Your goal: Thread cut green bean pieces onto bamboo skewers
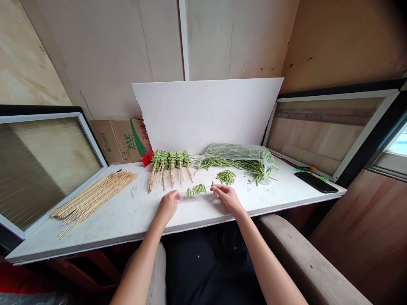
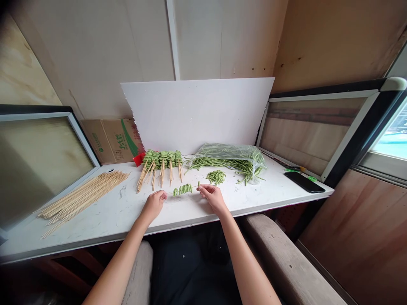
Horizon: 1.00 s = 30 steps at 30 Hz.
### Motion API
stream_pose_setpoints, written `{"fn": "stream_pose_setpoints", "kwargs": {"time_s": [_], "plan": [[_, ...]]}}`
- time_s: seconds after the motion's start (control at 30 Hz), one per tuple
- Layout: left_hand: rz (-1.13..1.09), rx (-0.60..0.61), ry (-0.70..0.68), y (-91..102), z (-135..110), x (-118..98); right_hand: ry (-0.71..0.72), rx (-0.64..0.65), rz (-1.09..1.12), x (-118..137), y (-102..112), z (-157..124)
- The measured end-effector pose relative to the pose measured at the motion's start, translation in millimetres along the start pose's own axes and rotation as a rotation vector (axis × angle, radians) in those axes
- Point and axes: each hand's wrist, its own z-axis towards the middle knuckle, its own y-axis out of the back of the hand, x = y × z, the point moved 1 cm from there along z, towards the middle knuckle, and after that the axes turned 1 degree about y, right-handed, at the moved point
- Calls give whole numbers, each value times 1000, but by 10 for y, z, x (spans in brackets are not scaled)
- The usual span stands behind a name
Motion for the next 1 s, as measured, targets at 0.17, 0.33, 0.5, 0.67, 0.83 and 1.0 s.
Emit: {"fn": "stream_pose_setpoints", "kwargs": {"time_s": [0.17, 0.33, 0.5, 0.67, 0.83, 1.0], "plan": [[-9, 0, 9, -5, 2, 2, -11, 5, 26, -26, 10, 11], [-16, -4, -1, -6, 1, -1, -12, -14, 34, -69, 20, 24], [-26, -11, -10, -3, -1, -5, 1, -50, 68, -164, 57, 68], [-30, -12, -19, 6, -3, -14, -2, -53, 33, -206, 69, 88], [-28, -2, -14, 7, -6, -21, -7, -66, 44, -191, 51, 84], [-13, 2, -6, 1, -6, -14, -20, -57, 54, -128, 33, 59]]}}
